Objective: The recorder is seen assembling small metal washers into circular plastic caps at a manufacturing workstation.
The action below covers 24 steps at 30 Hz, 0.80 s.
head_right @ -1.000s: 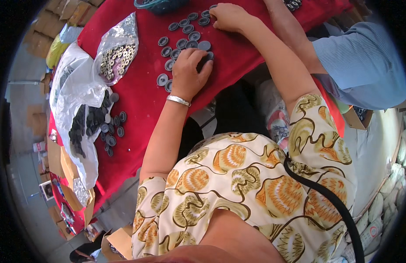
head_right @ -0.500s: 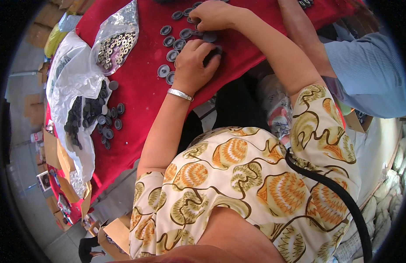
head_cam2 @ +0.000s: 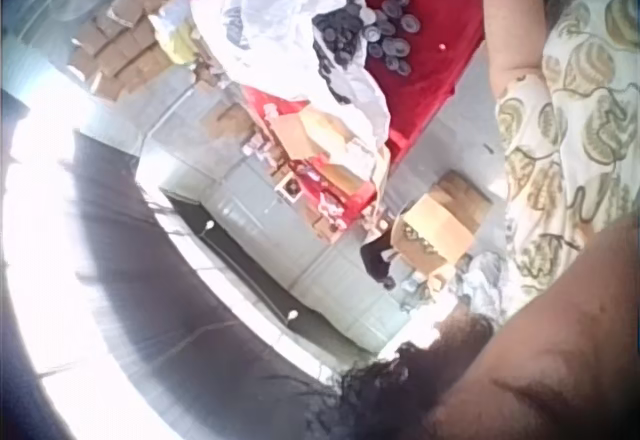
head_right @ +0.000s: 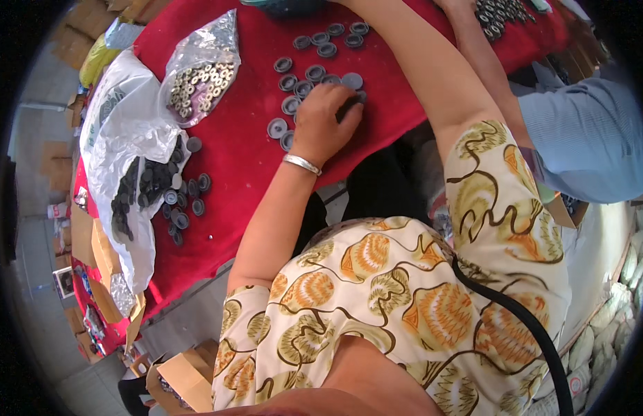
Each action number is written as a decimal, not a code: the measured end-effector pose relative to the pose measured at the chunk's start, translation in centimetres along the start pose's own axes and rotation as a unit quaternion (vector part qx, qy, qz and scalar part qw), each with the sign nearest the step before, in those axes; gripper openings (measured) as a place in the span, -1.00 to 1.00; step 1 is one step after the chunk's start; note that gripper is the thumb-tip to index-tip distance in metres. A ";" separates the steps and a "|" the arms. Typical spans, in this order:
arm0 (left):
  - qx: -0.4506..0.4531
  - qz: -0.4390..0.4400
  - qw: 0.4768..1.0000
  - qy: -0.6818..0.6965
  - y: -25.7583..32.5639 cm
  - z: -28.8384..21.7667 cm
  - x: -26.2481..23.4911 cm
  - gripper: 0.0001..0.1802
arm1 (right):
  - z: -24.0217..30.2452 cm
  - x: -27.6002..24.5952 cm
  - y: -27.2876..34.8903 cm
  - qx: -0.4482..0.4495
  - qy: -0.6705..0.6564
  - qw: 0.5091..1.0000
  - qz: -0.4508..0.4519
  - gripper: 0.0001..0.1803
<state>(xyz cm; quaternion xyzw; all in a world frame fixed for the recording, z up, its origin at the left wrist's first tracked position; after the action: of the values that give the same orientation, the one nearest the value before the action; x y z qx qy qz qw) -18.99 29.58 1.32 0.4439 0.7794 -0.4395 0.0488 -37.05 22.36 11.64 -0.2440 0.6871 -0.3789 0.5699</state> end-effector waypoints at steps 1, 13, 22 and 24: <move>0.013 -0.013 1.000 -0.002 0.0 -0.1 -0.3 -0.82 | 0.1 -0.9 1.1 0.003 -0.002 1.000 0.007 -0.59; -0.054 -0.096 0.993 -0.028 0.1 2.9 -2.0 -0.89 | 4.9 -1.9 17.1 0.059 -0.110 0.956 0.265 -0.62; -0.008 -0.113 0.989 -0.093 0.3 3.4 -2.6 -0.88 | 0.4 -0.8 17.6 0.137 0.008 0.945 0.297 -0.72; 0.005 -0.130 0.988 -0.078 0.4 3.3 -3.2 -0.86 | 0.5 -1.8 17.4 0.138 -0.023 0.969 0.205 -0.73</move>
<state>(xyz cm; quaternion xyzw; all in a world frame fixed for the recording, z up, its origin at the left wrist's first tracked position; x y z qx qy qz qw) -17.85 25.16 0.55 0.3031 0.8222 -0.4791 0.0499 -34.48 33.97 -1.19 -0.0253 0.6497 -0.3395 0.6797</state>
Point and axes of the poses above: each hand's wrist, its own y-axis away from the middle knuckle, its own x-axis out of the palm, z = x × y, the point moved 9 cm from there along -y, towards the middle knuckle, and after that the axes turned 11 degrees about y, right-handed, at the moved point
